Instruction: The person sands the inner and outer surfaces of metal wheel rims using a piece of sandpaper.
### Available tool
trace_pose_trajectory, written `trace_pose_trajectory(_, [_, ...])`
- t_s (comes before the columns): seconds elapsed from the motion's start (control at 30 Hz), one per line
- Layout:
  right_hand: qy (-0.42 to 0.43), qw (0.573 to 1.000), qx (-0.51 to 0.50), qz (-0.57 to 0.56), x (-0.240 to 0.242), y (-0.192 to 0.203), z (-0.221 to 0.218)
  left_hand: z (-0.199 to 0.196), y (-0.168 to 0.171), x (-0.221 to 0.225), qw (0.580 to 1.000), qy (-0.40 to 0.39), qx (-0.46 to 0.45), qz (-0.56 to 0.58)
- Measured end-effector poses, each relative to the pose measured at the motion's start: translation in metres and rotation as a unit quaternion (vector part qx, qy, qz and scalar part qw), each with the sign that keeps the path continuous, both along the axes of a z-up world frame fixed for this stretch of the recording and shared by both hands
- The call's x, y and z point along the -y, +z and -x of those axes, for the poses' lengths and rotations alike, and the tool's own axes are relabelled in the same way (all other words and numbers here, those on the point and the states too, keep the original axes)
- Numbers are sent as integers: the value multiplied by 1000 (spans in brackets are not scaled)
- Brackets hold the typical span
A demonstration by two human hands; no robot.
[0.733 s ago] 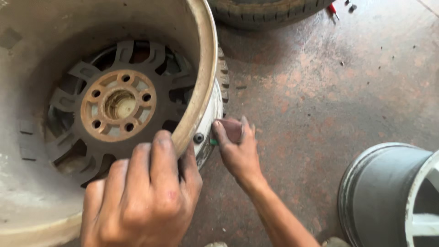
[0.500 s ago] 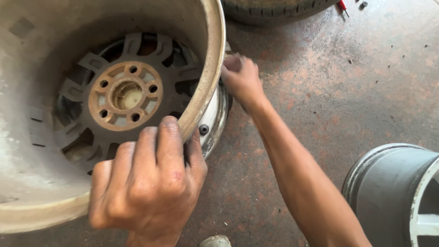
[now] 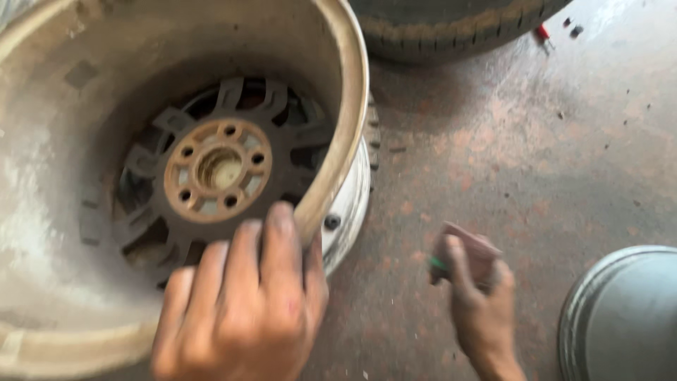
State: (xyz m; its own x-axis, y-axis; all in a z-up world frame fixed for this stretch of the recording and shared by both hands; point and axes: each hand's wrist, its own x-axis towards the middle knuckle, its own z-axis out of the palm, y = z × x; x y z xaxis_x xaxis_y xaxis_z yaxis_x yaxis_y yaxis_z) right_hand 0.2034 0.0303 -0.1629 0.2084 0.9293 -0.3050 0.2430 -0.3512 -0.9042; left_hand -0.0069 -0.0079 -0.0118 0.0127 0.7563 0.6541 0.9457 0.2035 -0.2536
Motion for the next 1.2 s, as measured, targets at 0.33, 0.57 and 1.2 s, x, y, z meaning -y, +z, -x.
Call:
trace_pose_trajectory(0.33, [8,998,-70,5,-46,-26,35,42,-86,-4,986,-149,-28,71])
trace_pose_trajectory(0.57, [98,984,-135,61,-82,-3,92,25,-61,-1,976,-24,132,174])
trace_pose_trajectory(1.2, [213,969,12,-123,-174,15,113,13,-15,-9,990,-33,37,134])
